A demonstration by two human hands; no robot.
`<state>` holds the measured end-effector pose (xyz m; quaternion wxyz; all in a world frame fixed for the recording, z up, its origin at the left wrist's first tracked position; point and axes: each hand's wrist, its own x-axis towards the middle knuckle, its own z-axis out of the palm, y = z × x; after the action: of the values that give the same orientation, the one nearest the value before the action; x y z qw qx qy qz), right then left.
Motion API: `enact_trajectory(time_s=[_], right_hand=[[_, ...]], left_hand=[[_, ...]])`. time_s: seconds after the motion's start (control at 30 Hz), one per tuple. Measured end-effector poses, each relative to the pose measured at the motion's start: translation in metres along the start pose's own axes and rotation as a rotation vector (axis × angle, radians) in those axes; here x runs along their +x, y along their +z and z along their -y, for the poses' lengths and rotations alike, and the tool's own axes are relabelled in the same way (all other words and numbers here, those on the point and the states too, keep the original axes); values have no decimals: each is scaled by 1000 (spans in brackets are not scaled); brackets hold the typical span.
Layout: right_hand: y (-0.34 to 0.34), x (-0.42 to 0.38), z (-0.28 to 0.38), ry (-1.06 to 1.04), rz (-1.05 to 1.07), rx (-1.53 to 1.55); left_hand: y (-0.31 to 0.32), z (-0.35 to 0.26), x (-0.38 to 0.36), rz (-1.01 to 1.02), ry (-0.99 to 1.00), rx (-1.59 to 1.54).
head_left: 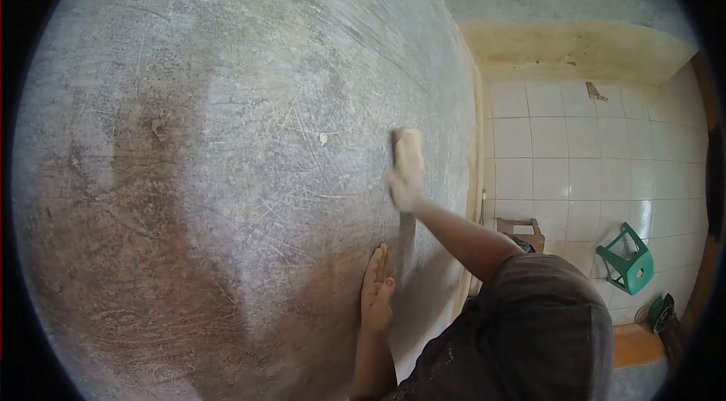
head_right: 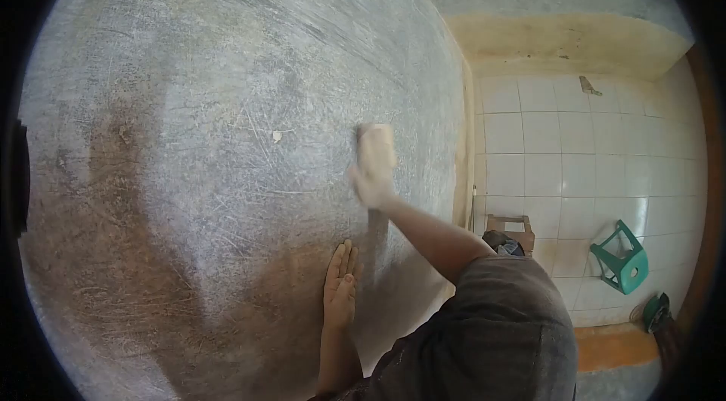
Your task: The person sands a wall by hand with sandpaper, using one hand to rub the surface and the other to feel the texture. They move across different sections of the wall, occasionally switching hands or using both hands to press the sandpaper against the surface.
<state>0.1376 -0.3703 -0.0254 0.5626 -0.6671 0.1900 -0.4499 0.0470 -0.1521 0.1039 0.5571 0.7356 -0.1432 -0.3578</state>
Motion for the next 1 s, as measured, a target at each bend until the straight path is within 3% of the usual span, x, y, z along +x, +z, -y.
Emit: enact_trajectory(time_s=[0.07,0.17,0.3,0.37,0.43,0.5,0.57,0.7,0.8,0.9,1.0], right_hand=[[3,12,-21,548,-89,-51],[9,43,17,325,-113,81],[-8,-26,45,-241,125,-184],[4,-54,-15,151,45,-112],[8,-46,-34,360,-54,-92],[12,-9,-47,392,-185,-127],[-2,10,19,234,-24,-61],[0,-43,23,-277,53,-188],[4,-63,-30,482,203,-175],[7,-1,-36,500,-104,-41],[-5,14,42,308,73,48]], left_hand=[[1,3,1,8,12,3],[5,1,6,13,-15,60],[4,1,11,48,-52,59],[1,0,10,60,-74,19],[-2,5,9,69,-53,14],[-5,7,8,76,-44,22],[-3,7,8,73,-43,31],[0,0,8,81,-57,46],[1,-3,7,60,-50,25],[-2,1,5,47,-39,73],[0,0,6,49,-47,53]])
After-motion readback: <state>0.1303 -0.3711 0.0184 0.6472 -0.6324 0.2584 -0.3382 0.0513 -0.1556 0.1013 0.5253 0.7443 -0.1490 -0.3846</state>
